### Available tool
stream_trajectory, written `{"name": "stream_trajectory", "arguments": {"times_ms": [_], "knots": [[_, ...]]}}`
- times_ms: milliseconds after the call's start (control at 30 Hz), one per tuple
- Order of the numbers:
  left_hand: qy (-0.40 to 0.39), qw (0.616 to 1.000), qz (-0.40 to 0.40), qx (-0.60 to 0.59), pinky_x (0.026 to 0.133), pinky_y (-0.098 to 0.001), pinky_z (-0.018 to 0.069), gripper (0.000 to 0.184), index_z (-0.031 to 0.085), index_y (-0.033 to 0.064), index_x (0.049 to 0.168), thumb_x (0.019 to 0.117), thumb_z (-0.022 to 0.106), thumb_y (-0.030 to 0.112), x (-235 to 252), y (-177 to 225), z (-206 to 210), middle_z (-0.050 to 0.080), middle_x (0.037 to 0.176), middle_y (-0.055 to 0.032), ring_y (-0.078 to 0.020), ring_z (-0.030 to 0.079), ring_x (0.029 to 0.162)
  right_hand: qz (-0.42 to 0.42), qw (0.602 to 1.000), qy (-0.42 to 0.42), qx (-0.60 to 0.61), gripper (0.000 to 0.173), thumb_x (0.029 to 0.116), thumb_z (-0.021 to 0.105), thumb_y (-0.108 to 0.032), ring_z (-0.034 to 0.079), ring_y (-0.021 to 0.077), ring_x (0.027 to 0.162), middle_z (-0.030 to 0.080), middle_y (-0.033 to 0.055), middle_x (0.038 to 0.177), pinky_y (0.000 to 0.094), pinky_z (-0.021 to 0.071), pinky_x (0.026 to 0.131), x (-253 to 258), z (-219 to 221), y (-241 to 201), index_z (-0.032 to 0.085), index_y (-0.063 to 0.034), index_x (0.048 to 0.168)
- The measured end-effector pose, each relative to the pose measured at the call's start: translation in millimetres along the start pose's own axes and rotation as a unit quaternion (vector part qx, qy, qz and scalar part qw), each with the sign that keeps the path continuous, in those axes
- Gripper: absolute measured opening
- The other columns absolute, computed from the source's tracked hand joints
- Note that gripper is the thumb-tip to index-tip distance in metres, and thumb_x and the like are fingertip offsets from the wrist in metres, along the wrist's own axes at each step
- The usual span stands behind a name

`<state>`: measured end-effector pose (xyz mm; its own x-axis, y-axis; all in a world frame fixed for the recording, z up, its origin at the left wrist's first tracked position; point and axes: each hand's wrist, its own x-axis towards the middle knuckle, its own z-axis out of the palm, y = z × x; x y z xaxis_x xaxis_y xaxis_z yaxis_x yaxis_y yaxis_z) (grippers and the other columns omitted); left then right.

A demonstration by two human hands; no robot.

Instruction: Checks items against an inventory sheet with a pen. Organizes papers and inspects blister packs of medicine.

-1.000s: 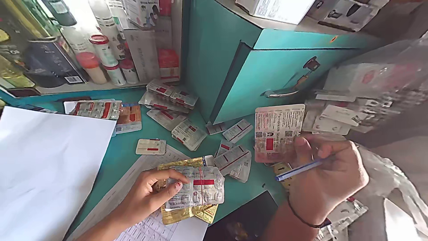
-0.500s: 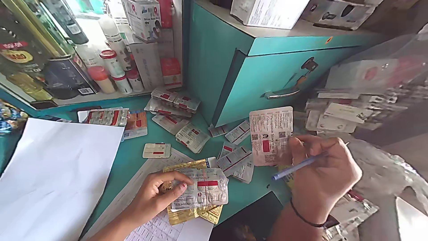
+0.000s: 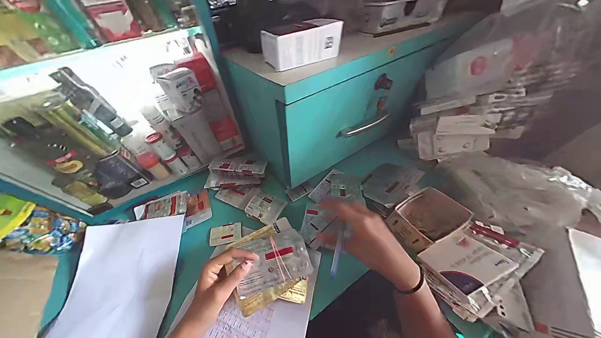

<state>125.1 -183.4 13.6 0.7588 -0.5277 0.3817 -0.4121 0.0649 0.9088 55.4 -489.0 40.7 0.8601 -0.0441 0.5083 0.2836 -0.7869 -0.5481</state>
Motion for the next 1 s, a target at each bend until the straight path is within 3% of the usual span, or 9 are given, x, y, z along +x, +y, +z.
{"name": "stream_trajectory", "arguments": {"times_ms": [100, 200, 333, 500, 600, 667, 767, 867, 1000], "knots": [[0.050, 0.996, 0.008, 0.072, 0.080, -0.0127, 0.0519, 0.019, 0.075, 0.0292, 0.106, 0.0995, 0.058, 0.027, 6.1, 11.4, -7.2, 0.073, 0.104, 0.0171, 0.0059, 0.065, 0.092, -0.065, 0.992, -0.107, -0.013, 0.049, 0.0820, 0.083, -0.029, 0.055, 0.0400, 0.135, 0.060, 0.0130, 0.145, 0.0619, 0.0411, 0.110, -9.7, 12.0, 5.0, 0.071, -0.0142, 0.127], [0.129, 0.984, 0.007, 0.121, 0.088, -0.0204, 0.0534, 0.026, 0.067, 0.0141, 0.115, 0.0955, 0.049, 0.013, 11.6, 26.5, -10.9, 0.069, 0.115, 0.0089, -0.0023, 0.064, 0.105, -0.046, 0.992, -0.077, -0.084, 0.042, 0.0916, 0.068, -0.005, 0.056, 0.0411, 0.134, 0.063, 0.0126, 0.142, 0.0618, 0.0408, 0.111, -11.5, 18.0, 12.4, 0.070, -0.0182, 0.131], [0.181, 0.977, -0.058, 0.095, 0.086, -0.0236, 0.0582, 0.052, 0.041, -0.0008, 0.144, 0.0937, 0.043, 0.012, 29.3, 52.6, -0.6, 0.061, 0.124, -0.0008, -0.0044, 0.066, 0.103, -0.006, 0.992, -0.003, -0.123, 0.052, 0.0840, 0.058, 0.018, 0.057, 0.0462, 0.131, 0.065, 0.0201, 0.136, 0.0656, 0.0410, 0.110, -6.7, 18.2, 19.5, 0.073, -0.0107, 0.125], [0.128, 0.981, -0.144, 0.029, 0.090, -0.0291, 0.0574, 0.054, 0.029, 0.0109, 0.156, 0.1036, 0.040, 0.018, 70.8, 78.0, 39.7, 0.059, 0.131, -0.0069, -0.0100, 0.066, 0.108, 0.056, 0.988, 0.137, -0.050, 0.039, 0.0909, 0.055, 0.006, 0.063, 0.0461, 0.121, 0.065, 0.0217, 0.136, 0.0633, 0.0487, 0.098, -15.3, 11.7, 9.6, 0.070, -0.0015, 0.126], [0.106, 0.964, -0.237, -0.065, 0.084, -0.0318, 0.0587, 0.040, 0.035, 0.0096, 0.150, 0.1108, 0.034, 0.017, 99.2, 87.8, 80.0, 0.065, 0.114, -0.0101, -0.0143, 0.069, 0.097, 0.033, 0.955, 0.289, 0.054, 0.039, 0.1028, 0.056, -0.018, 0.071, 0.0258, 0.105, 0.070, 0.0235, 0.121, 0.0378, 0.0568, 0.089, -18.1, 6.9, 3.1, 0.062, 0.0100, 0.130], [0.100, 0.945, -0.288, -0.118, 0.085, -0.0343, 0.0575, 0.040, 0.035, 0.0079, 0.150, 0.1117, 0.034, 0.020, 112.6, 81.8, 106.5, 0.064, 0.113, -0.0136, -0.0178, 0.068, 0.097, 0.017, 0.942, 0.296, 0.158, 0.058, 0.1040, 0.055, -0.033, 0.063, 0.0091, 0.119, 0.062, 0.0219, 0.132, 0.0239, 0.0519, 0.101, -14.9, 2.5, -0.1, 0.050, 0.0134, 0.139], [0.081, 0.930, -0.323, -0.156, 0.091, -0.0367, 0.0545, 0.042, 0.036, 0.0040, 0.150, 0.1122, 0.034, 0.021, 125.8, 68.7, 138.4, 0.059, 0.126, -0.0198, -0.0221, 0.064, 0.108, 0.011, 0.946, 0.298, 0.122, 0.070, 0.0972, 0.065, -0.040, 0.050, 0.0283, 0.138, 0.049, 0.0313, 0.148, 0.0382, 0.0419, 0.113, -6.0, 2.4, 7.1, 0.048, 0.0131, 0.140], [0.035, 0.938, -0.335, -0.078, 0.102, -0.0397, 0.0465, 0.044, 0.037, -0.0008, 0.150, 0.1123, 0.036, 0.022, 139.5, 64.0, 153.6, 0.052, 0.138, -0.0244, -0.0264, 0.056, 0.122, 0.065, 0.957, 0.280, 0.036, 0.073, 0.0943, 0.066, -0.040, 0.047, 0.0517, 0.135, 0.050, 0.0352, 0.145, 0.0630, 0.0329, 0.113, 3.6, 1.5, 14.4, 0.048, 0.0138, 0.140], [-0.053, 0.927, -0.349, 0.130, 0.118, -0.0569, 0.0274, 0.051, 0.051, -0.0032, 0.143, 0.1113, 0.038, 0.034, 163.0, 60.7, 147.7, 0.032, 0.158, -0.0301, -0.0423, 0.029, 0.148, 0.131, 0.961, 0.245, -0.001, 0.063, 0.0939, 0.064, -0.027, 0.044, 0.0620, 0.132, 0.049, 0.0392, 0.142, 0.0694, 0.0301, 0.112, 16.8, 3.9, 23.1, 0.048, 0.0140, 0.140]]}}
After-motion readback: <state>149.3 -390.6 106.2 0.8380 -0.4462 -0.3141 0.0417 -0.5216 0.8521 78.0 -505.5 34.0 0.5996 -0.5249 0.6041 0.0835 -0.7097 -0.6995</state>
